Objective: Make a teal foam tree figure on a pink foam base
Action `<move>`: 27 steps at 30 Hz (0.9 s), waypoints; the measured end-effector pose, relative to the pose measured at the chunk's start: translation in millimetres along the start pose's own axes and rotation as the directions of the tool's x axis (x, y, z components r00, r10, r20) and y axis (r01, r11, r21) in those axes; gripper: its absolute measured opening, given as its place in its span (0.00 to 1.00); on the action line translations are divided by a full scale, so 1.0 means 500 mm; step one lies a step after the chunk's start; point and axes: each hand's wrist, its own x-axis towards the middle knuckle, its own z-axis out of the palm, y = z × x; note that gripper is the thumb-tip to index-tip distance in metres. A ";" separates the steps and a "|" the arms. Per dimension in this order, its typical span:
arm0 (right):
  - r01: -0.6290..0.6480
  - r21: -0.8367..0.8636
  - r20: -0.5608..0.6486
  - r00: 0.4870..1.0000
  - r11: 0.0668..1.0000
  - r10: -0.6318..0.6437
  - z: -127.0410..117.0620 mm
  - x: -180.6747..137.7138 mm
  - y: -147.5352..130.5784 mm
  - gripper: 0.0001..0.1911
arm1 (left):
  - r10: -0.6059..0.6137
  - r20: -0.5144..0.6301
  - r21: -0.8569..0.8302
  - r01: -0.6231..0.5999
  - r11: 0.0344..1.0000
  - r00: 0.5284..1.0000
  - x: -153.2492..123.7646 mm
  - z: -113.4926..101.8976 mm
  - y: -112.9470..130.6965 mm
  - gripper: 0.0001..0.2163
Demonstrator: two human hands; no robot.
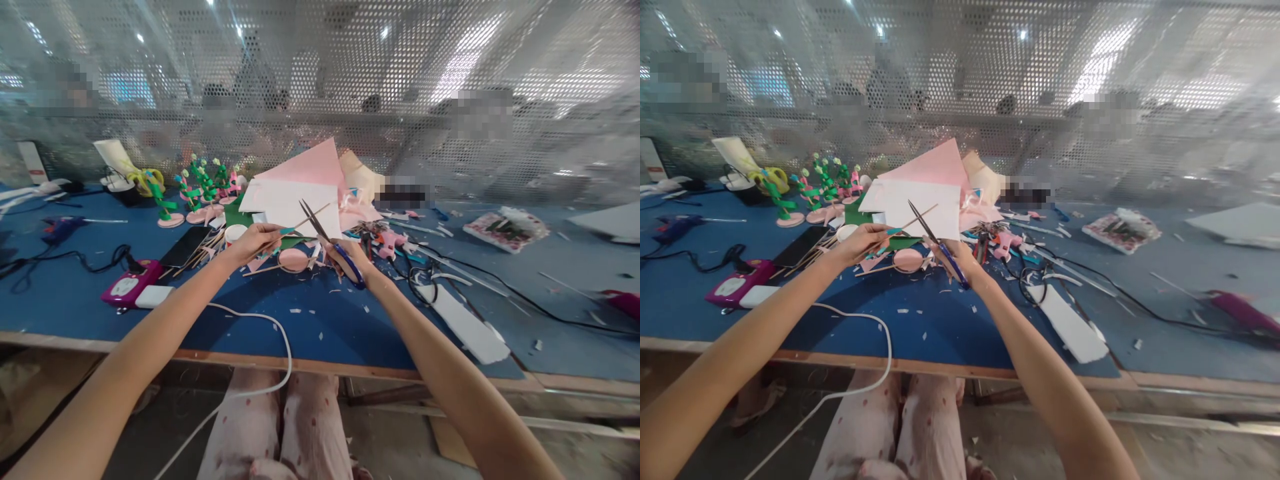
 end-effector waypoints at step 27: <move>-0.179 0.577 0.007 0.977 0.797 0.215 0.033 0.003 -0.014 0.34 | 0.082 -0.202 -0.371 -0.154 0.916 0.976 -0.003 0.028 0.005 0.09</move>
